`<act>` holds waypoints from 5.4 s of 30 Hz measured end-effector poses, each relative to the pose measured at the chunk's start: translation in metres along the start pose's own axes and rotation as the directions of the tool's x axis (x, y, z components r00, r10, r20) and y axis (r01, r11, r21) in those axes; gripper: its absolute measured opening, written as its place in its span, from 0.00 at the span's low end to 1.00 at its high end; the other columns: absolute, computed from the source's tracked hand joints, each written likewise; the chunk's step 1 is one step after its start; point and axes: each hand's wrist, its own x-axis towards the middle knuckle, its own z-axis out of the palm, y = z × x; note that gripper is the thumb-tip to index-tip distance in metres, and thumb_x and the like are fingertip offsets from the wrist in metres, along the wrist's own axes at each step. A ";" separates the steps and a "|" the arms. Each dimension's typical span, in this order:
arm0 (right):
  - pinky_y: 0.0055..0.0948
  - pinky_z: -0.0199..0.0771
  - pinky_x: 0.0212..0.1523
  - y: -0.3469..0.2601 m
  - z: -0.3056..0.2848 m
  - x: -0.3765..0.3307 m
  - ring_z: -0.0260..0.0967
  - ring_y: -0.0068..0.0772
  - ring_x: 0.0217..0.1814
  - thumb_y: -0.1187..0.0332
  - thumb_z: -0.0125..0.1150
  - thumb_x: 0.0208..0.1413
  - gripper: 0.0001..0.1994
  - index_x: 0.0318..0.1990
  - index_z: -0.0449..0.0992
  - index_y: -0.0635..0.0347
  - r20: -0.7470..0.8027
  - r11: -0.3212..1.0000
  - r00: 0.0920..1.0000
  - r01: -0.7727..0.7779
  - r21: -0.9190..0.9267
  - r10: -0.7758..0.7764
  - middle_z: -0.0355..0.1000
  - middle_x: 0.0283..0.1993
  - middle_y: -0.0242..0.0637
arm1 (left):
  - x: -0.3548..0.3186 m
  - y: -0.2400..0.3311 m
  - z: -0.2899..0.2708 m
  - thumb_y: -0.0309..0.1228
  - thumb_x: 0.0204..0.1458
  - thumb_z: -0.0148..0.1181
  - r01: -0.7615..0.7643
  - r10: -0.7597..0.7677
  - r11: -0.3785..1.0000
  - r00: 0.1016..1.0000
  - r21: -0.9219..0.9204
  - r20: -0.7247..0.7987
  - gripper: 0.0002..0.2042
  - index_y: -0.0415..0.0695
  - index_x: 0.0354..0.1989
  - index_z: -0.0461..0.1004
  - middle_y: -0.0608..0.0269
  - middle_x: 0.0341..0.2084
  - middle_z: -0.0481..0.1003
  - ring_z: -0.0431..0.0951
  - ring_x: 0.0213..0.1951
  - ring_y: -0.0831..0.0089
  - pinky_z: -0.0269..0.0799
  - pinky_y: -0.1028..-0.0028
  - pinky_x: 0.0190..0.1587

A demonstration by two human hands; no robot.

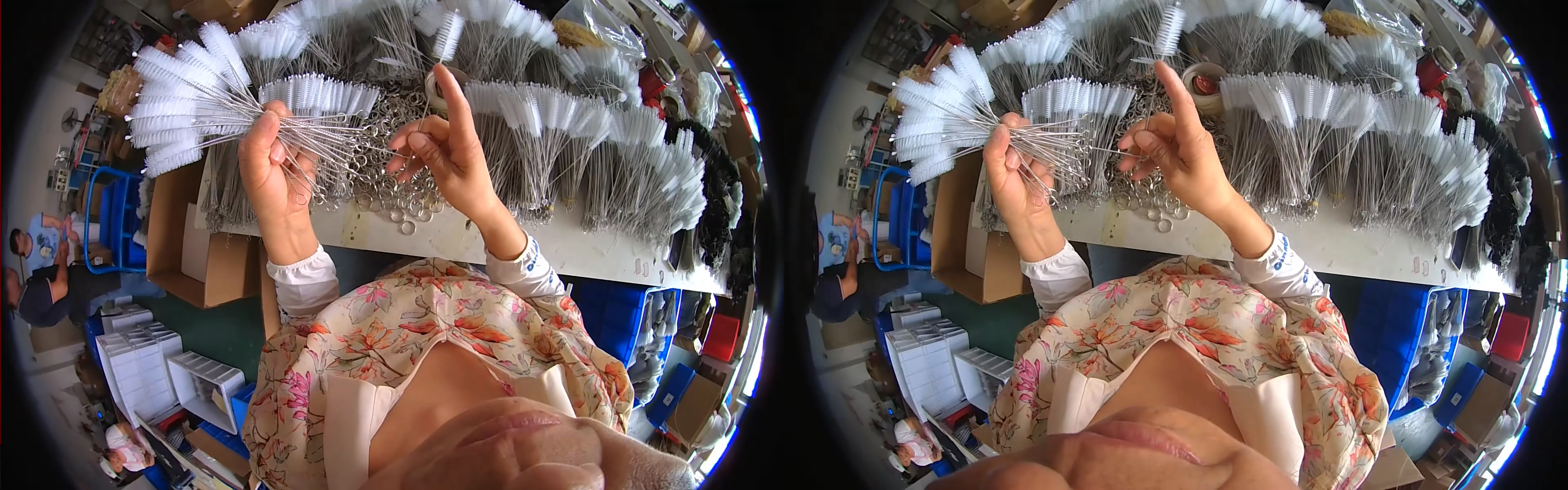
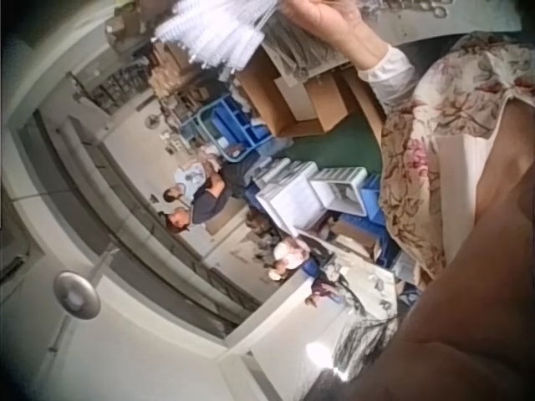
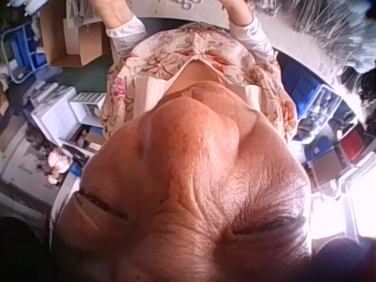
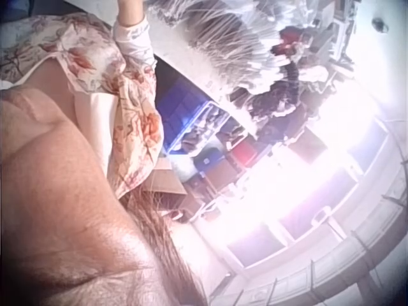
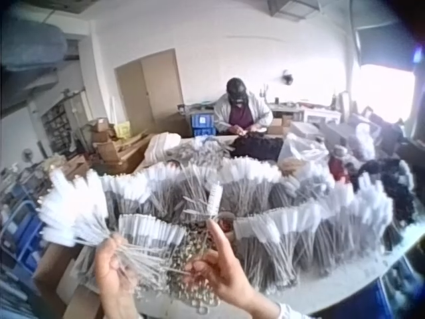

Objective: Assembling white bottle brushes by attaching metal rings to their ends.

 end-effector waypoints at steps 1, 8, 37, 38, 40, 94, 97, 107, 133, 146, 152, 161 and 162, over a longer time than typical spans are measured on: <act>0.22 0.74 0.27 0.001 -0.001 0.000 0.72 0.28 0.30 0.80 0.43 0.56 0.34 0.65 0.33 0.51 0.000 1.000 1.000 -0.003 0.005 0.003 0.71 0.32 0.40 | -0.001 0.001 0.000 0.35 0.50 0.55 0.009 -0.010 1.000 1.000 0.003 0.020 0.07 0.46 0.30 0.68 0.83 0.09 0.57 0.51 0.09 0.88 0.44 0.86 0.09; 0.30 0.77 0.37 -0.019 -0.032 0.007 0.72 0.33 0.33 0.81 0.42 0.56 0.28 0.62 0.43 0.53 -0.240 0.947 0.916 0.302 -0.112 -0.320 0.70 0.32 0.43 | 0.002 0.004 0.003 0.34 0.50 0.55 -0.013 0.002 0.988 0.997 -0.157 -0.075 0.07 0.44 0.30 0.66 0.80 0.12 0.59 0.48 0.09 0.89 0.40 0.84 0.09; 0.24 0.61 0.50 0.002 0.005 0.006 0.63 0.25 0.47 0.61 0.48 0.58 0.23 0.55 0.60 0.69 -0.091 0.971 0.984 -0.136 0.195 0.156 0.67 0.44 0.40 | -0.005 -0.076 0.038 0.33 0.44 0.64 -0.124 -0.025 0.784 0.973 0.608 0.231 0.12 0.39 0.33 0.73 0.75 0.19 0.69 0.61 0.18 0.90 0.53 0.86 0.17; 0.24 0.62 0.49 0.007 0.004 0.004 0.63 0.25 0.46 0.62 0.49 0.57 0.22 0.54 0.60 0.69 -0.099 0.952 0.988 -0.088 0.293 0.121 0.68 0.43 0.39 | -0.005 -0.080 0.033 0.31 0.44 0.63 -0.127 -0.055 0.756 0.965 0.642 0.255 0.13 0.37 0.35 0.73 0.75 0.18 0.68 0.62 0.18 0.88 0.56 0.86 0.19; 0.24 0.62 0.48 0.014 -0.004 0.005 0.63 0.24 0.46 0.62 0.51 0.57 0.22 0.53 0.61 0.68 -0.123 0.922 0.989 -0.032 0.385 0.086 0.68 0.42 0.38 | -0.004 -0.083 0.036 0.30 0.44 0.63 -0.128 -0.095 0.727 0.954 0.675 0.284 0.13 0.36 0.37 0.73 0.74 0.17 0.68 0.63 0.19 0.87 0.59 0.85 0.22; 0.19 0.50 0.17 0.024 -0.030 -0.022 0.46 0.13 0.13 0.68 0.48 0.57 0.09 0.42 0.65 0.62 0.349 0.407 0.926 -0.378 0.832 0.146 0.61 0.21 0.28 | -0.023 -0.074 0.058 0.26 0.47 0.61 -0.023 -0.009 0.973 0.990 0.228 0.140 0.06 0.37 0.29 0.72 0.72 0.10 0.64 0.58 0.11 0.86 0.53 0.84 0.14; 0.19 0.51 0.18 0.031 -0.031 -0.023 0.46 0.13 0.14 0.66 0.48 0.57 0.10 0.42 0.65 0.62 0.374 0.361 0.923 -0.382 0.851 0.094 0.60 0.21 0.26 | -0.022 -0.072 0.062 0.26 0.47 0.61 0.036 -0.062 0.971 0.993 0.236 0.103 0.06 0.37 0.29 0.72 0.72 0.09 0.63 0.58 0.11 0.86 0.53 0.84 0.14; 0.18 0.50 0.17 0.009 -0.028 -0.022 0.42 0.13 0.13 0.69 0.57 0.52 0.10 0.41 0.67 0.59 0.138 0.569 0.973 -0.221 0.793 0.185 0.50 0.15 0.20 | -0.029 -0.066 0.058 0.38 0.57 0.49 -0.034 -0.053 0.952 0.960 0.304 0.275 0.15 0.35 0.35 0.73 0.74 0.09 0.60 0.56 0.13 0.88 0.53 0.85 0.15; 0.18 0.64 0.22 -0.057 -0.061 -0.078 0.63 0.24 0.19 0.69 0.65 0.45 0.10 0.33 0.72 0.63 0.016 0.836 0.958 -0.258 0.484 0.287 0.68 0.21 0.31 | -0.077 -0.090 0.080 0.36 0.54 0.52 0.051 -0.377 0.859 0.738 0.510 0.560 0.14 0.36 0.25 0.71 0.58 0.23 0.75 0.60 0.14 0.88 0.51 0.87 0.17; 0.20 0.58 0.21 -0.172 -0.324 -0.279 0.58 0.19 0.18 0.55 0.62 0.48 0.18 0.28 0.72 0.64 -0.924 0.710 0.111 -0.608 -0.355 -0.367 0.61 0.15 0.26 | -0.046 -0.097 0.060 0.43 0.58 0.44 0.268 -0.451 0.869 0.777 0.417 0.439 0.20 0.33 0.34 0.69 0.62 0.22 0.68 0.46 0.11 0.90 0.39 0.86 0.11; 0.22 0.56 0.13 -0.149 -0.490 -0.310 0.57 0.18 0.15 0.54 0.56 0.52 0.14 0.25 0.71 0.55 -0.711 0.396 0.114 -0.764 -0.509 -0.694 0.65 0.18 0.28 | -0.045 -0.098 0.061 0.40 0.57 0.46 0.286 -0.457 0.853 0.813 0.437 0.360 0.18 0.34 0.34 0.69 0.64 0.21 0.68 0.46 0.10 0.90 0.39 0.86 0.11; 0.48 0.49 0.60 -0.089 -0.468 -0.244 0.46 0.56 0.63 0.52 0.56 0.42 0.43 0.64 0.43 0.58 -0.914 0.242 -0.100 -0.970 0.002 -0.393 0.51 0.62 0.52 | -0.044 -0.096 0.054 0.37 0.57 0.46 0.266 -0.423 0.855 0.855 0.445 0.300 0.15 0.34 0.34 0.70 0.63 0.22 0.69 0.45 0.10 0.90 0.38 0.86 0.11; 0.47 0.48 0.60 -0.099 -0.461 -0.250 0.45 0.57 0.64 0.52 0.56 0.42 0.43 0.64 0.43 0.59 -0.917 0.284 -0.083 -0.958 -0.034 -0.390 0.50 0.62 0.53 | -0.043 -0.093 0.053 0.37 0.58 0.46 0.269 -0.420 0.856 0.860 0.442 0.290 0.15 0.34 0.34 0.70 0.62 0.23 0.69 0.45 0.10 0.90 0.38 0.86 0.11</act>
